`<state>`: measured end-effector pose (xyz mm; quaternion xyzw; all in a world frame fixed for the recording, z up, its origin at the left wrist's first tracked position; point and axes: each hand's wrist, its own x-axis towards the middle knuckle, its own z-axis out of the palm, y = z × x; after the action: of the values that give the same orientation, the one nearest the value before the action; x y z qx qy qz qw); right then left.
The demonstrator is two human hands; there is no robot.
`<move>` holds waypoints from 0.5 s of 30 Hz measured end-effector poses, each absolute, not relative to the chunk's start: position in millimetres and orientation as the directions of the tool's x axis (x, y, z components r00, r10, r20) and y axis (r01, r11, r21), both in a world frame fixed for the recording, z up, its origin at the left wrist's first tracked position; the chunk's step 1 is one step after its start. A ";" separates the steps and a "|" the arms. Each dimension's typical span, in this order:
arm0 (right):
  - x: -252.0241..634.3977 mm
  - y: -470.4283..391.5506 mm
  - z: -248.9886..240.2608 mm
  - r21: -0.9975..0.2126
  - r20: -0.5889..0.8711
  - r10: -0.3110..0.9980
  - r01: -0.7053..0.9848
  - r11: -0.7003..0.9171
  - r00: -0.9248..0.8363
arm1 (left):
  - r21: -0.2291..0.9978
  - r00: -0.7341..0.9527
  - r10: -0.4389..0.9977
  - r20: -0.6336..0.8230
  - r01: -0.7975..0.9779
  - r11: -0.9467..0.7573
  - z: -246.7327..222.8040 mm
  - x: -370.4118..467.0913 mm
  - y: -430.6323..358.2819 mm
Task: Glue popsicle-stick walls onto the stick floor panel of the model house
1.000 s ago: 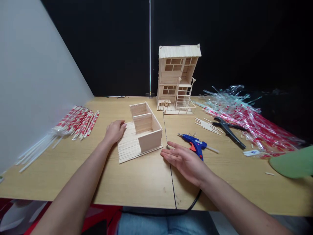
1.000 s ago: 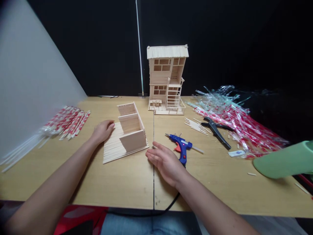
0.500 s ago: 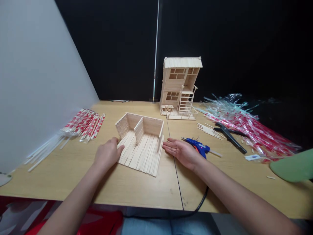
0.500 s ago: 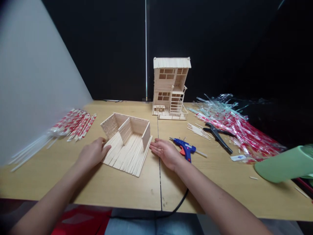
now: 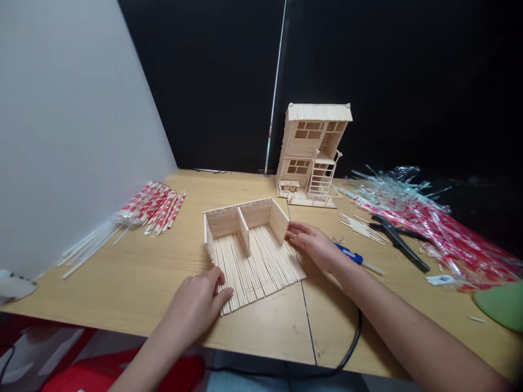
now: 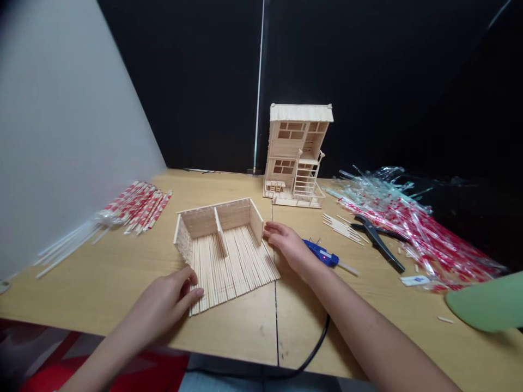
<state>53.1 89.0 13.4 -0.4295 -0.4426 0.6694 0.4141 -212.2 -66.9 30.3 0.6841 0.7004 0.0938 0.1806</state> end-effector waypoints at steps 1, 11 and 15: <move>53.3 87.7 13.6 -0.969 -0.149 0.940 -0.144 -0.200 -0.307 | 0.387 0.020 0.990 -0.139 0.921 0.036 33.3 -214.4 -66.6; 51.6 74.6 32.0 -0.766 0.211 0.947 0.560 0.314 -0.242 | 0.676 0.108 0.984 -0.142 0.736 0.017 79.3 -293.9 -43.5; 93.2 49.6 38.2 -0.646 0.158 0.972 0.726 0.236 -0.174 | 0.717 -0.003 0.997 -0.074 0.695 0.055 53.2 -328.0 -18.3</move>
<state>93.2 49.6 38.2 -0.5781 -0.7342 0.2193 0.2805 -328.0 -18.3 53.2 0.6393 0.6616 0.2522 0.2999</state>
